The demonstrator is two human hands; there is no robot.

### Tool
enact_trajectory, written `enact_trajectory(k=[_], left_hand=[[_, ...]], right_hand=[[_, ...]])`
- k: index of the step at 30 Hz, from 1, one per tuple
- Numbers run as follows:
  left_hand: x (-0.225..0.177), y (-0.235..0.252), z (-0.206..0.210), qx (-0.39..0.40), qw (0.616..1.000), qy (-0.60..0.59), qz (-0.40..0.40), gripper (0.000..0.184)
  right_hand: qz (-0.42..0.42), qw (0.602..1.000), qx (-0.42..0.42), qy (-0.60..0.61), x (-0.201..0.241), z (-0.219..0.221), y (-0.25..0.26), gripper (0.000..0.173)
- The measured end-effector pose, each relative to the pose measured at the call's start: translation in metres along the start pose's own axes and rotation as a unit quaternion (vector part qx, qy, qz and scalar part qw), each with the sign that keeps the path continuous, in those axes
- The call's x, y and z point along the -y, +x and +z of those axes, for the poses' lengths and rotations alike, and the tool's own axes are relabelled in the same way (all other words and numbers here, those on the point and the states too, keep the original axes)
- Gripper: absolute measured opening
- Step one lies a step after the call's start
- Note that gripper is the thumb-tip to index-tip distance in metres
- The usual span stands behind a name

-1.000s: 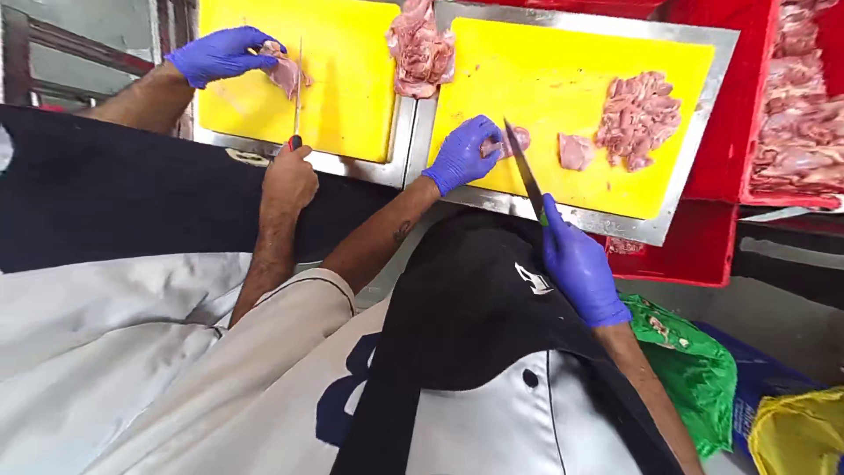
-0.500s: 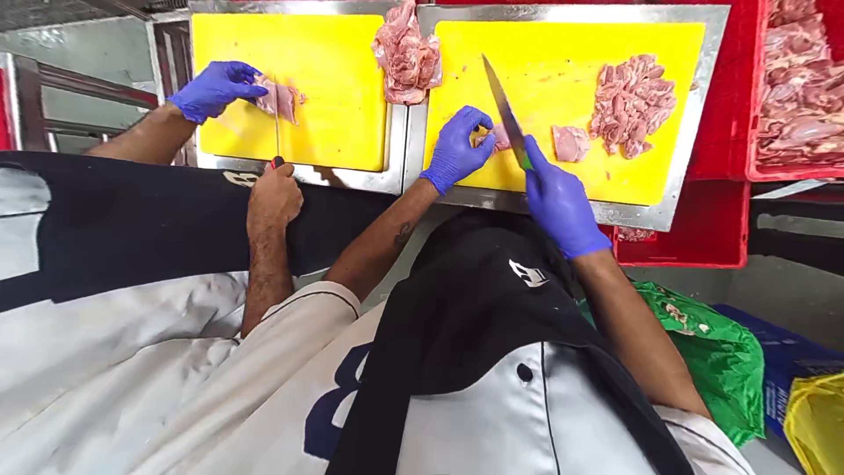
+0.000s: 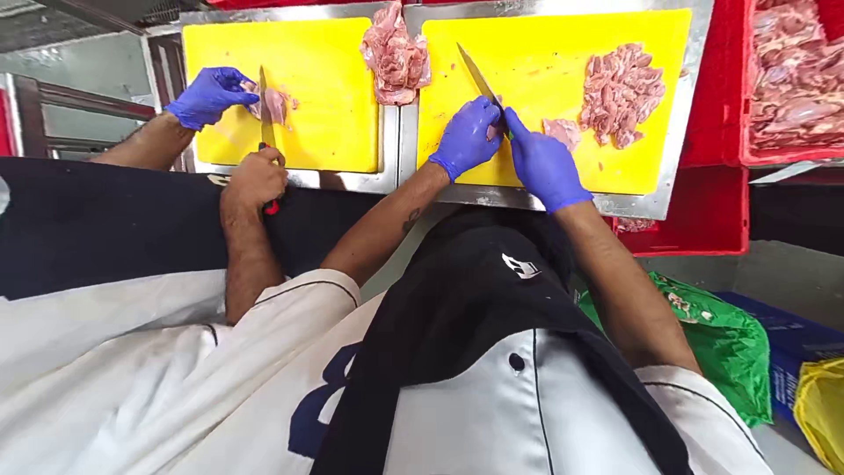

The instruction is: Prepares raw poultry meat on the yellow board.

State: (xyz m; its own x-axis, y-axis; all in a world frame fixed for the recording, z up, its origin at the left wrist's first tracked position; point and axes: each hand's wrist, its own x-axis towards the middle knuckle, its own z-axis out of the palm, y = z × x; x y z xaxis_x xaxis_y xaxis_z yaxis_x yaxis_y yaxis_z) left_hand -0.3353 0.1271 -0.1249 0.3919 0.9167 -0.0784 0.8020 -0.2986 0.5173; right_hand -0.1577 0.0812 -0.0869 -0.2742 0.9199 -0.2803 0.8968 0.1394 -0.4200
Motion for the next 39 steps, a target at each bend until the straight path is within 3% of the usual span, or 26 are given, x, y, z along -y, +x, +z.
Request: enact_trajectory(k=[4,6,9,12,15,16,18,20,21,22,24,27,31,39], left_hand=[[0.019,0.036,-0.030,-0.002,0.996,-0.023,-0.081,0.026],[0.031,0.038,-0.044,0.023,0.996,-0.049,-0.071,0.030],[0.024,0.010,-0.041,0.172,0.982,-0.018,0.072,0.034],[-0.004,-0.034,-0.016,0.274,0.942,0.051,0.188,0.023],[-0.009,-0.016,-0.042,0.335,0.908,-0.038,0.249,0.020],[-0.007,0.001,-0.059,0.287,0.925,-0.093,0.233,0.020],[0.000,0.044,-0.093,0.069,0.981,-0.134,0.121,0.038],[-0.001,0.093,-0.107,-0.126,0.987,-0.097,-0.013,0.048],[-0.008,0.109,-0.104,-0.158,0.983,-0.095,-0.021,0.045],[-0.020,0.117,-0.095,-0.138,0.986,-0.093,0.015,0.039],[-0.047,0.108,-0.060,0.010,0.985,-0.069,0.156,0.029],[-0.076,0.102,-0.012,0.184,0.927,0.072,0.318,0.033],[-0.088,0.097,0.008,0.243,0.892,0.141,0.355,0.022],[-0.094,0.089,0.000,0.262,0.886,0.192,0.332,0.033]], right_hand=[[0.026,0.998,-0.032,0.049,-0.016,-0.028,-0.006,0.054],[0.045,0.992,-0.058,0.102,-0.029,-0.041,-0.023,0.053],[0.081,0.975,-0.083,0.191,-0.050,-0.050,-0.051,0.052],[0.107,0.956,-0.100,0.253,-0.067,-0.045,-0.075,0.053],[0.123,0.942,-0.119,0.288,-0.073,-0.040,-0.092,0.053],[0.124,0.940,-0.122,0.293,-0.075,-0.039,-0.098,0.052],[0.127,0.940,-0.119,0.293,-0.073,-0.033,-0.106,0.052],[0.121,0.947,-0.097,0.283,-0.065,-0.020,-0.111,0.051],[0.115,0.951,-0.082,0.276,-0.058,-0.013,-0.113,0.050],[0.106,0.955,-0.065,0.268,-0.052,-0.007,-0.112,0.049],[0.078,0.964,-0.026,0.252,-0.038,0.010,-0.110,0.048],[0.040,0.974,0.009,0.221,-0.021,0.025,-0.100,0.048],[0.034,0.979,0.018,0.201,-0.013,0.031,-0.108,0.050],[0.002,0.987,0.028,0.161,-0.009,0.037,-0.103,0.051]])
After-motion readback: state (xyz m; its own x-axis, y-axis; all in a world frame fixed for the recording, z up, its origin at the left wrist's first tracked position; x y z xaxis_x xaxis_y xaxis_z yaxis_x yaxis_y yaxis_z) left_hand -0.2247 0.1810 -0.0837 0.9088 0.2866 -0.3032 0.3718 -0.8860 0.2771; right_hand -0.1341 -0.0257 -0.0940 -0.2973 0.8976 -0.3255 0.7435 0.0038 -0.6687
